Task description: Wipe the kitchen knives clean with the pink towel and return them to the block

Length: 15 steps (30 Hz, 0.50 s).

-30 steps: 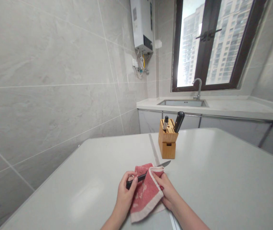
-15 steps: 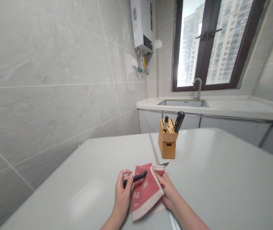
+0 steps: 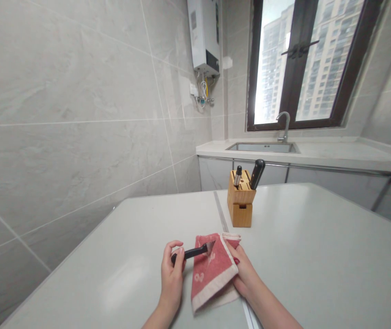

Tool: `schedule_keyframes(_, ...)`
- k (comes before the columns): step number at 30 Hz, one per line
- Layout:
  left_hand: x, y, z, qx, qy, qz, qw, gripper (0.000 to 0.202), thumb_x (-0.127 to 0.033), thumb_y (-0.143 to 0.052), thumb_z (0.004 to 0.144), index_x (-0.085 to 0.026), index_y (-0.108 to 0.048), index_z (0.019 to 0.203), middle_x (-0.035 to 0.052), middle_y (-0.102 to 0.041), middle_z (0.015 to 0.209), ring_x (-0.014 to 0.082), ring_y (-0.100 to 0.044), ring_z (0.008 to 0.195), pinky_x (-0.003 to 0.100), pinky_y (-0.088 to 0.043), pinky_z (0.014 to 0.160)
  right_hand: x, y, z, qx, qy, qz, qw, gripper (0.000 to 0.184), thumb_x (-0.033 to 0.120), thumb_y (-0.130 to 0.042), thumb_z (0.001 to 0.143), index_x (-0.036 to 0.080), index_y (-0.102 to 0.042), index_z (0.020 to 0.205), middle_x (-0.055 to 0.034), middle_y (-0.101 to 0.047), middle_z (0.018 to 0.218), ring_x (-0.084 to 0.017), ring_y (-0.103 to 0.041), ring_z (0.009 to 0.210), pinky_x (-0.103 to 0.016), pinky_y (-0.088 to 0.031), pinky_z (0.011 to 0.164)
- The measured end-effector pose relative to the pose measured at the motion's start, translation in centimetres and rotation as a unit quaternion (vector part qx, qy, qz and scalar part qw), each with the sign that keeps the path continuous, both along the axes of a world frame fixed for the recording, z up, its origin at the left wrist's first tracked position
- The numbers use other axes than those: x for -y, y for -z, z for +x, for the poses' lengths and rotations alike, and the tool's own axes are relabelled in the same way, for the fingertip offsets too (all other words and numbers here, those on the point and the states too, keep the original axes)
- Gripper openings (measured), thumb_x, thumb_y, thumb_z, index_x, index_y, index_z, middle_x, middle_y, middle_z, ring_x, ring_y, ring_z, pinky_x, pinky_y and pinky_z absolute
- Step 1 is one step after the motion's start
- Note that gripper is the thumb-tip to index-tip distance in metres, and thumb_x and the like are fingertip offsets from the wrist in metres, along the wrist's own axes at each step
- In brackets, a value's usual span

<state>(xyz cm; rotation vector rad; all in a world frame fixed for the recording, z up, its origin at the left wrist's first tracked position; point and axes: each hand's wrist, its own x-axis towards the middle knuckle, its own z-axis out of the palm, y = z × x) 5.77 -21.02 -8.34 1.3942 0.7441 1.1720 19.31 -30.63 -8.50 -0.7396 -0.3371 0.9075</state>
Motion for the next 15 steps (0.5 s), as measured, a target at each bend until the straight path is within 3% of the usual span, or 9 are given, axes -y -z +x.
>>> schedule_keyframes(3, -0.01, -0.01, -0.08, -0.005, 0.013, -0.01, 1.0, 0.027, -0.045, -0.057, 0.077, -0.022, -0.055, 0.091, -0.0023, -0.049, 0.077, 0.0117, -0.045, 0.063, 0.02, -0.039, 0.055, -0.1, 0.13, 0.26, 0.006, 0.003, -0.002, 1.0, 0.021, 0.033, -0.064, 0.076, 0.012, -0.063, 0.081, -0.007, -0.071, 0.07, -0.017, -0.065, 0.061, -0.026, -0.048, 0.06)
schedule_keyframes(8, -0.06, -0.03, -0.04, 0.005, 0.018, -0.024, 1.0, 0.026, -0.045, -0.055, 0.078, -0.022, -0.054, 0.09, -0.0039, -0.043, 0.071, 0.0107, -0.041, 0.06, 0.018, -0.037, 0.053, -0.13, 0.27, 0.31, 0.006, 0.011, -0.004, 1.0, 0.02, 0.033, -0.064, 0.076, 0.013, -0.063, 0.08, -0.0064, -0.071, 0.069, -0.017, -0.064, 0.06, -0.027, -0.048, 0.06)
schedule_keyframes(15, -0.2, -0.26, -0.14, -0.004, 0.001, -0.039, 0.999, 0.024, -0.046, -0.052, 0.079, -0.024, -0.052, 0.09, -0.0025, -0.045, 0.079, 0.0123, -0.043, 0.069, 0.018, -0.04, 0.059, -0.07, 0.24, 0.64, 0.003, 0.029, -0.013, 0.999, 0.02, 0.035, -0.066, 0.073, 0.016, -0.063, 0.073, -0.0035, -0.07, 0.064, -0.016, -0.063, 0.056, -0.026, -0.047, 0.056)
